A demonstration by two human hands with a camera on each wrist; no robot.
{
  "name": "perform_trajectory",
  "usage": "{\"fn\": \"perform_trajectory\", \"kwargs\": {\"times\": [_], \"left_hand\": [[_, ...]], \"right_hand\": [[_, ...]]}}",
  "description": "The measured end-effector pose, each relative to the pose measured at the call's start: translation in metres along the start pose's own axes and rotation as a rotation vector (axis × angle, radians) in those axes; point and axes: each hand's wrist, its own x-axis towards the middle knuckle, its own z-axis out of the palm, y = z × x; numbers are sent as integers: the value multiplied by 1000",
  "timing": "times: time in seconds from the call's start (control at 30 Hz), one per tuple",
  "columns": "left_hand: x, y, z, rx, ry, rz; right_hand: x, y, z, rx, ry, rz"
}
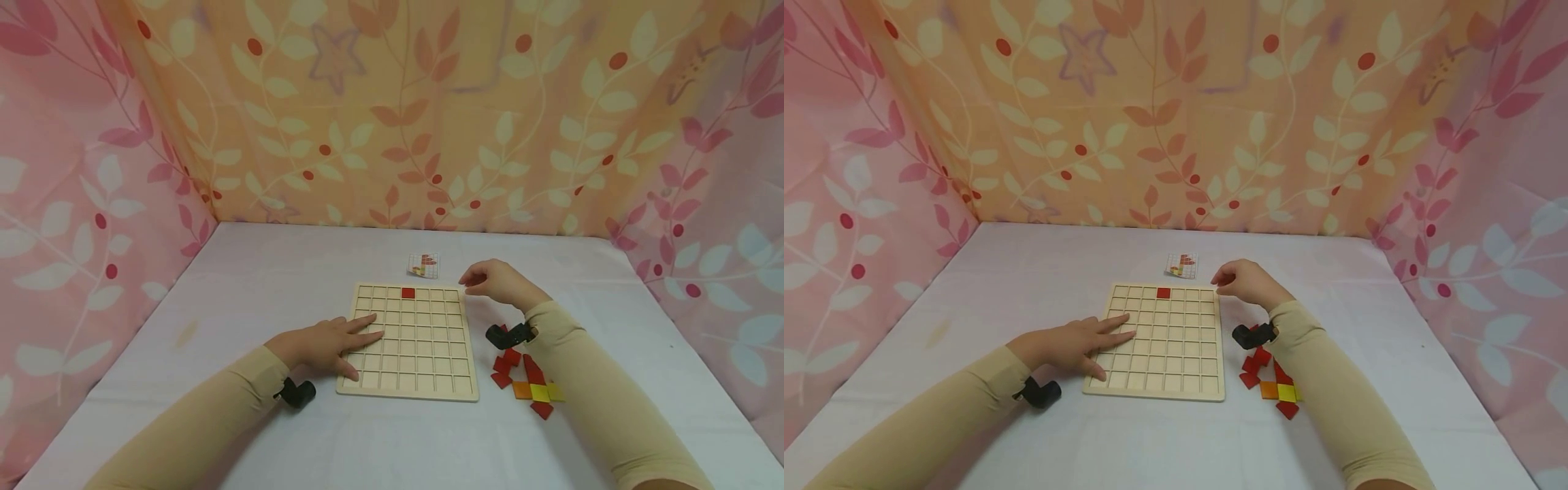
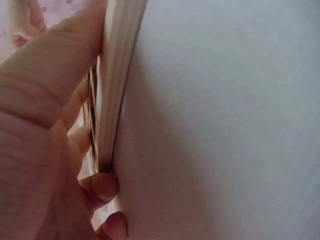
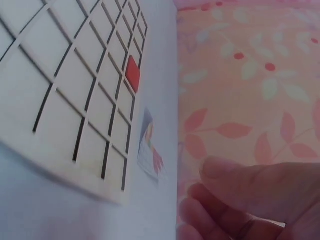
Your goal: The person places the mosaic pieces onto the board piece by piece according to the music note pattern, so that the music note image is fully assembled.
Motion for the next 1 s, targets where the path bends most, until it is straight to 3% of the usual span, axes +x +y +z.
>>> {"fn": "perform_trajectory", "kwargs": {"times": [0.23, 0.47, 0.63, 1.0], "left_hand": [[1, 1, 1, 6, 4, 2], [-1, 1, 0, 7, 9, -7], [-2, 1, 0, -15, 6, -8], [-1, 0, 0, -12, 6, 1]], "right_hand": [[-19, 25, -9, -52, -72, 9], [-33, 44, -8, -62, -111, 101], [-37, 53, -1, -28, -149, 165], [-38, 68, 8, -31, -164, 186]]}}
